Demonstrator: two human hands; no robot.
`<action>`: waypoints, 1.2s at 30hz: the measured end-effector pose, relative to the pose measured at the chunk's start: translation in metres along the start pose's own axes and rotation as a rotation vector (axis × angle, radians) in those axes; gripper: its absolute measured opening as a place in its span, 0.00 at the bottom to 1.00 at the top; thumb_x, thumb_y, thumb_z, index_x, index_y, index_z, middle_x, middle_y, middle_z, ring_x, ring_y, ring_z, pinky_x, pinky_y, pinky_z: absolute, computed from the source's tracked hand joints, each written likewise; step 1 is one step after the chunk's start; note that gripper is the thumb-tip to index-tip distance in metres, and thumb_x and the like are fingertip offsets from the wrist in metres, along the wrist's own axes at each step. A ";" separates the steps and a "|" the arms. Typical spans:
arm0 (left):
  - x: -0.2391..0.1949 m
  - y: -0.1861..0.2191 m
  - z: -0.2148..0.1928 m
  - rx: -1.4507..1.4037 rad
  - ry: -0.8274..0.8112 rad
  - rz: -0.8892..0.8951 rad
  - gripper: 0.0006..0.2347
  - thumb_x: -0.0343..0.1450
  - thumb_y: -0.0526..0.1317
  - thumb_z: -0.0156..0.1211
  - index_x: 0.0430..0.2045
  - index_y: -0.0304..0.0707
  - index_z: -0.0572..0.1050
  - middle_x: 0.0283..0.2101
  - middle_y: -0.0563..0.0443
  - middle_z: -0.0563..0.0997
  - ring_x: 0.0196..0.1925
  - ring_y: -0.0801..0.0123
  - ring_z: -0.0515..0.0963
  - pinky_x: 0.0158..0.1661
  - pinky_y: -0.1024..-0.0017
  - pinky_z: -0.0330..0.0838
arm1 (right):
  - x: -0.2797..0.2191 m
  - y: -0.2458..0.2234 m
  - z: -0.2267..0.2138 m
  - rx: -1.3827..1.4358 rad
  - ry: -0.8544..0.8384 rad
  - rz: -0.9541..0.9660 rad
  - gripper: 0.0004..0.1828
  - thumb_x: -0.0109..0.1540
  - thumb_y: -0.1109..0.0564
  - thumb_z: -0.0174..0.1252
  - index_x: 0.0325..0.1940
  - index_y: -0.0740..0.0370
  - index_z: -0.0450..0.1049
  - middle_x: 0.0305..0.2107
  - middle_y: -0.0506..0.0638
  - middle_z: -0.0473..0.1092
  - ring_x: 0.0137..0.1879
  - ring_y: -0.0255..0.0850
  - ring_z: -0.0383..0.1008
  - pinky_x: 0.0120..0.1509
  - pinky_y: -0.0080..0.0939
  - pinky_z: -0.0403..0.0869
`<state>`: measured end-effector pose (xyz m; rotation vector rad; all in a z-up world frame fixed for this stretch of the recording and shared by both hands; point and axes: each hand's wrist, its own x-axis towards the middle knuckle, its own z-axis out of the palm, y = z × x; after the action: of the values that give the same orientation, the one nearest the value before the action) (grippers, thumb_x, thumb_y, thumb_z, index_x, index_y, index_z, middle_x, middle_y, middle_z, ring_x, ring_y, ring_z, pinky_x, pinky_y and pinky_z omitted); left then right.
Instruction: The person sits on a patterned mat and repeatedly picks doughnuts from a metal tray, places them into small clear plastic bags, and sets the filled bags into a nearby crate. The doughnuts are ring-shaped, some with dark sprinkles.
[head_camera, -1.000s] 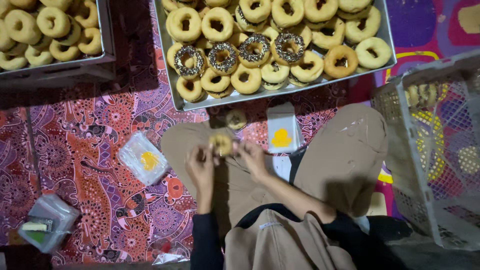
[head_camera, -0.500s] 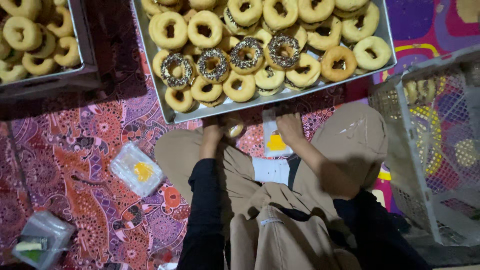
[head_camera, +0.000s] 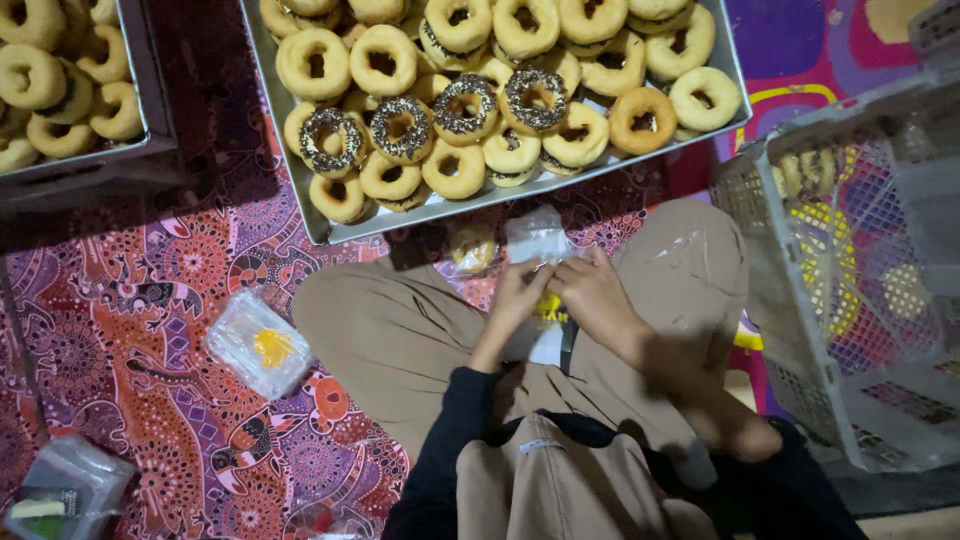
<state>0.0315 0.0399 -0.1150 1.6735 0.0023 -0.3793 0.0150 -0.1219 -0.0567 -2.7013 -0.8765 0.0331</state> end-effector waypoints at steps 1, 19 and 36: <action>-0.006 0.010 0.008 -0.010 0.057 -0.009 0.14 0.75 0.45 0.60 0.37 0.29 0.82 0.25 0.47 0.83 0.26 0.74 0.77 0.29 0.72 0.70 | -0.009 -0.005 -0.008 0.048 0.020 0.051 0.12 0.53 0.63 0.56 0.39 0.58 0.79 0.40 0.50 0.77 0.52 0.46 0.75 0.61 0.54 0.60; 0.040 -0.029 0.010 0.224 0.487 0.210 0.06 0.74 0.36 0.63 0.32 0.30 0.77 0.29 0.46 0.81 0.30 0.62 0.78 0.33 0.63 0.71 | -0.098 0.034 -0.018 0.573 -0.174 0.924 0.17 0.72 0.54 0.49 0.62 0.54 0.77 0.33 0.67 0.76 0.39 0.58 0.76 0.48 0.51 0.75; -0.002 0.058 -0.024 -1.477 0.187 0.157 0.14 0.87 0.43 0.57 0.61 0.29 0.70 0.53 0.38 0.74 0.47 0.59 0.76 0.46 0.63 0.75 | 0.016 -0.046 -0.083 0.447 0.177 -0.103 0.23 0.57 0.59 0.60 0.57 0.52 0.79 0.57 0.49 0.76 0.72 0.54 0.66 0.81 0.67 0.29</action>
<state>0.0485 0.0555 -0.0567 0.2330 0.2325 -0.0250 0.0112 -0.1000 0.0371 -2.2061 -0.8372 -0.0289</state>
